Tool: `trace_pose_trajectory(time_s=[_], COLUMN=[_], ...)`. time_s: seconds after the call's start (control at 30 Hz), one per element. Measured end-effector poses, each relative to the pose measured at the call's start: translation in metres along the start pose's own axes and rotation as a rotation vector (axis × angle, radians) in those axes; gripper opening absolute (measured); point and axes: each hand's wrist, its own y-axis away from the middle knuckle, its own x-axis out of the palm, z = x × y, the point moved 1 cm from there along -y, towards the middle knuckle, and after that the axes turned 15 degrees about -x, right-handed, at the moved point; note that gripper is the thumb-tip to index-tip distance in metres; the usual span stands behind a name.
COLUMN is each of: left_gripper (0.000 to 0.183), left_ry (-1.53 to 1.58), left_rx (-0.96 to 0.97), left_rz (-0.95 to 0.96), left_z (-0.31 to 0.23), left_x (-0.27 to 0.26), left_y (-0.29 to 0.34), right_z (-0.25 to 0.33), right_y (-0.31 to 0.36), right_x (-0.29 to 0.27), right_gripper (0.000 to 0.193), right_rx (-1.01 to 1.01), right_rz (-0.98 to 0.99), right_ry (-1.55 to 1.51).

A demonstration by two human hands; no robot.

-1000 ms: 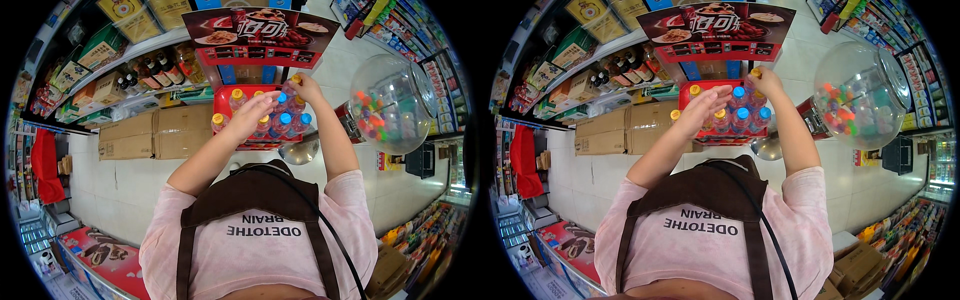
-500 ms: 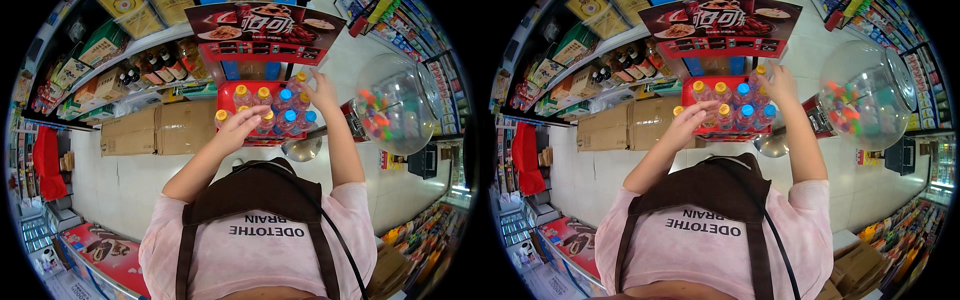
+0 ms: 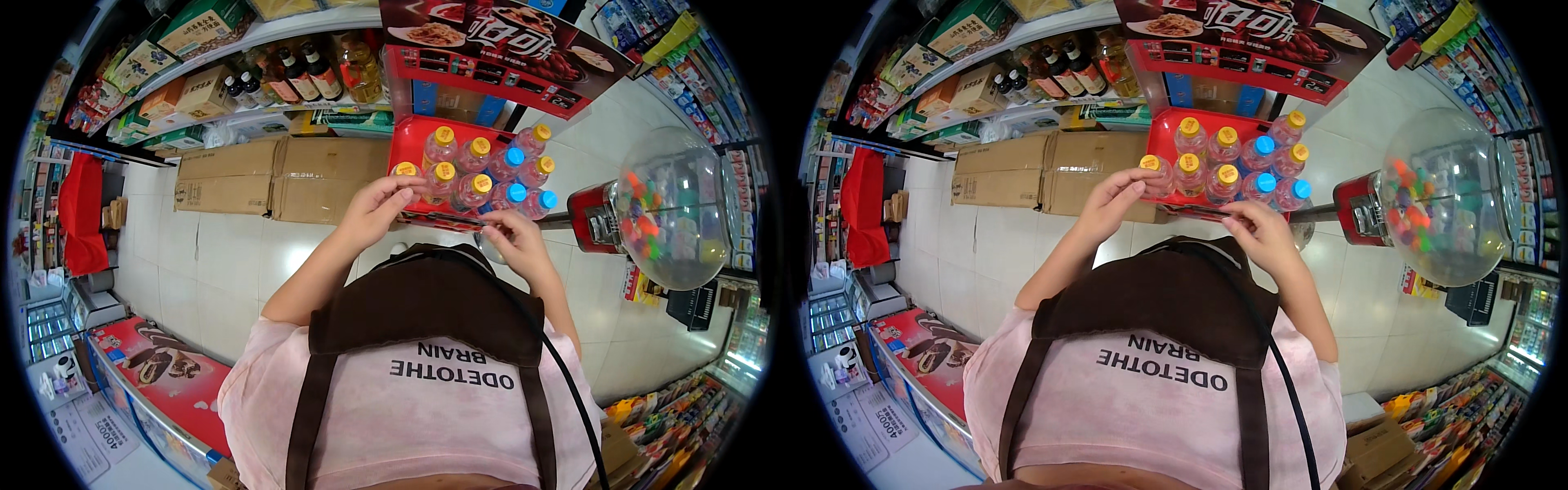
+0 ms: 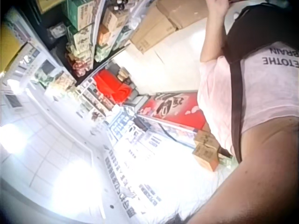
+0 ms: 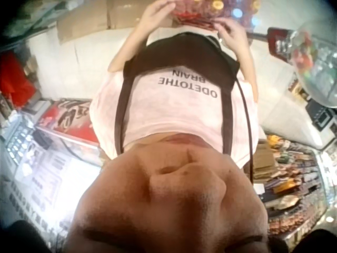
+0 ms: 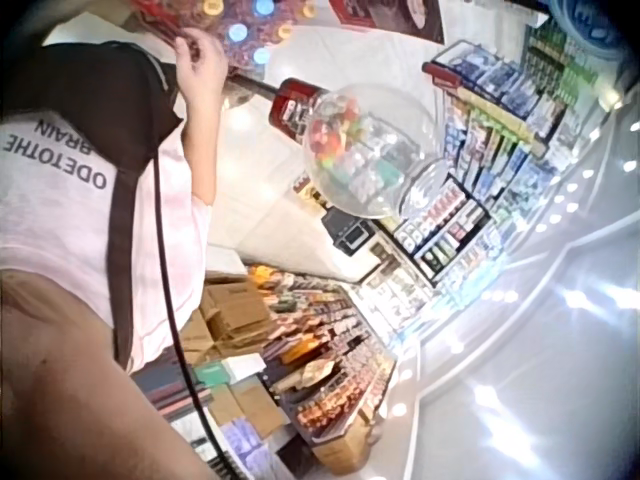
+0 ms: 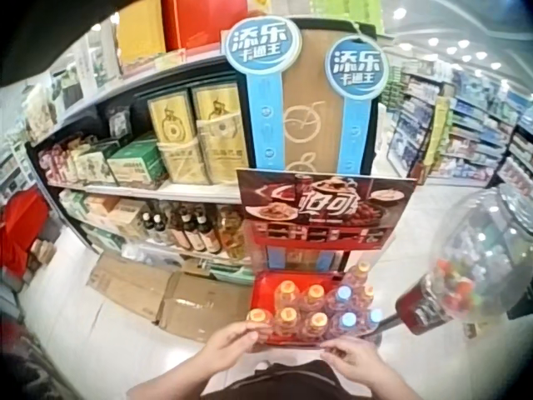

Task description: The person repeatedly picks up plastic bottles from a red display tray, briefly holds them, and places them back into the tray. The person handles bottles with both yellow and blue caps, moving them around within the display area without removing them from the station.

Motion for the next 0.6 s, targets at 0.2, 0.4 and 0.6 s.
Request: trace_pose_trajectory(time_s=[0.2, 0.4, 0.6], left_gripper=[0.028, 0.026, 0.026], left_ry=[-0.005, -0.007, -0.019], left_rx=[0.034, 0.056, 0.045], left_rz=[-0.031, -0.063, -0.042], left_z=[0.001, -0.001, 0.007], left_x=[-0.016, -0.04, -0.055], left_y=[0.001, 0.004, 0.003], right_z=[0.006, 0.004, 0.009], right_y=[-0.019, -0.029, -0.036], right_x=[0.044, 0.068, 0.083], right_gripper=[0.018, 0.02, 0.02], right_rx=[-0.197, -0.122, -0.083], right_rz=[0.333, 0.299, 0.215], right_ry=[0.103, 0.069, 0.017])
